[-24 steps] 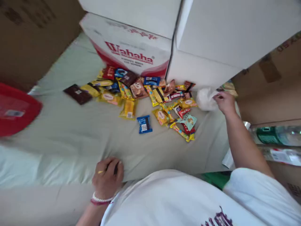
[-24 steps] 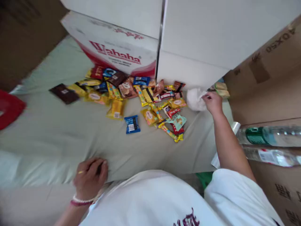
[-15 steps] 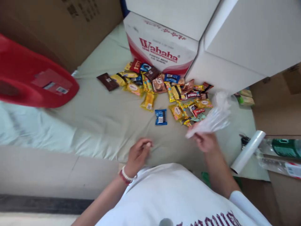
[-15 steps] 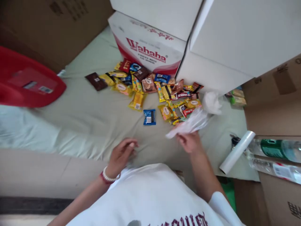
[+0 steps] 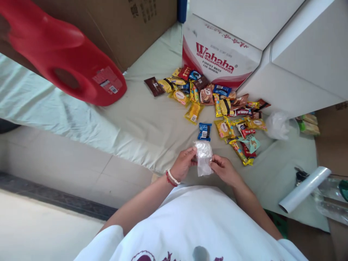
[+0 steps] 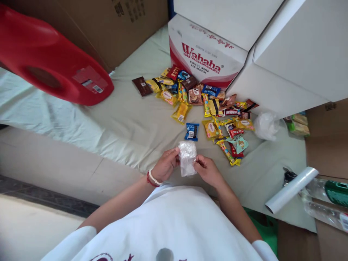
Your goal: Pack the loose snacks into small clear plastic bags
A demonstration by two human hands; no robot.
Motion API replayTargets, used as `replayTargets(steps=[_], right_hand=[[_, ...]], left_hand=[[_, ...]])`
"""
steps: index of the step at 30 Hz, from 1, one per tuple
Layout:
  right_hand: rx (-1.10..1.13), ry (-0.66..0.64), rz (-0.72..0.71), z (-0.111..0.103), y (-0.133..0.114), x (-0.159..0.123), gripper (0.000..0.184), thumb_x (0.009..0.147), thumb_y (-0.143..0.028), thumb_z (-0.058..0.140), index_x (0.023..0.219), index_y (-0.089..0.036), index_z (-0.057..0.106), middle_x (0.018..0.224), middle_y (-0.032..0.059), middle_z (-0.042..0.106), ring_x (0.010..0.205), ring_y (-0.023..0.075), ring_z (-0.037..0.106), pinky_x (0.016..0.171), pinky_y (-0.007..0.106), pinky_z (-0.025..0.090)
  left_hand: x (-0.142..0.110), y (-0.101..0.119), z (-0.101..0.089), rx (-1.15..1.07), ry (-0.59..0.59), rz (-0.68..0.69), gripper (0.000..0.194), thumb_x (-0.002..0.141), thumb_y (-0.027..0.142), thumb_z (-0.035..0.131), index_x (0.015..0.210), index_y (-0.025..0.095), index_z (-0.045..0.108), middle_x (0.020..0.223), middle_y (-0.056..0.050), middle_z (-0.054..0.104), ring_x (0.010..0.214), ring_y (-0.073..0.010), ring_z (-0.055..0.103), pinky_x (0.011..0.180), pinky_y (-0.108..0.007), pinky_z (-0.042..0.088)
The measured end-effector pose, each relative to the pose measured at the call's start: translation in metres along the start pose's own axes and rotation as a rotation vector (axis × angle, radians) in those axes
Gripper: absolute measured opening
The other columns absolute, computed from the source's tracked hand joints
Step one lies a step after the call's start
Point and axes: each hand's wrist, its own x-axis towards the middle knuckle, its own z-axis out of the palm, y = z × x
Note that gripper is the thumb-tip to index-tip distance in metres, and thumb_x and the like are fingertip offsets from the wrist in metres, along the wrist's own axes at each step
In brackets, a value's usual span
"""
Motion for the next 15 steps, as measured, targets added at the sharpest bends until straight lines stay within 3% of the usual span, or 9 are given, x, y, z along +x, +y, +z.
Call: replayTargets(steps=[3,6,13,15], right_hand=[[0.093,-0.066,0.077,0.003,0.000,0.001,0.029,0.080,-0.046,0.063,0.071,-0.021,0.050,0.057,-0.0074,0.042,0.050,0.0085,0.031,0.047,0.024,0.023],[0.207,-0.096,0.169,0.004,0.005,0.001,0.028,0.076,-0.046,0.063,0.073,-0.022,0.050,0.054,-0.0085,0.039,0.045,0.0079,0.025,0.043,0.024,0.016],[0.207,-0.171,0.180,0.005,0.008,-0.003,0.031,0.076,-0.049,0.068,0.076,-0.021,0.055,0.056,-0.0081,0.041,0.045,0.0069,0.026,0.043,0.023,0.019],[0.130,-0.087,0.139,0.003,0.004,-0.006,0.037,0.079,-0.055,0.070,0.081,-0.020,0.057,0.061,-0.0064,0.046,0.046,0.0075,0.031,0.043,0.023,0.024]], left_hand=[[-0.001,0.000,0.000,-0.100,0.019,0.036,0.040,0.067,0.047,0.089,0.076,0.014,0.069,0.071,-0.001,0.063,0.066,-0.0116,0.058,0.059,-0.023,0.047],[-0.002,0.001,-0.002,-0.175,-0.075,-0.021,0.041,0.067,0.048,0.086,0.084,0.014,0.072,0.078,-0.004,0.067,0.074,-0.0163,0.063,0.065,-0.028,0.051],[-0.005,-0.003,0.007,0.088,-0.018,0.096,0.043,0.065,0.048,0.091,0.074,0.015,0.064,0.060,0.004,0.056,0.054,-0.0070,0.047,0.054,-0.022,0.037],[-0.006,-0.004,0.009,0.156,-0.003,0.149,0.045,0.065,0.050,0.090,0.074,0.016,0.063,0.061,0.005,0.055,0.054,-0.0066,0.045,0.054,-0.022,0.036]])
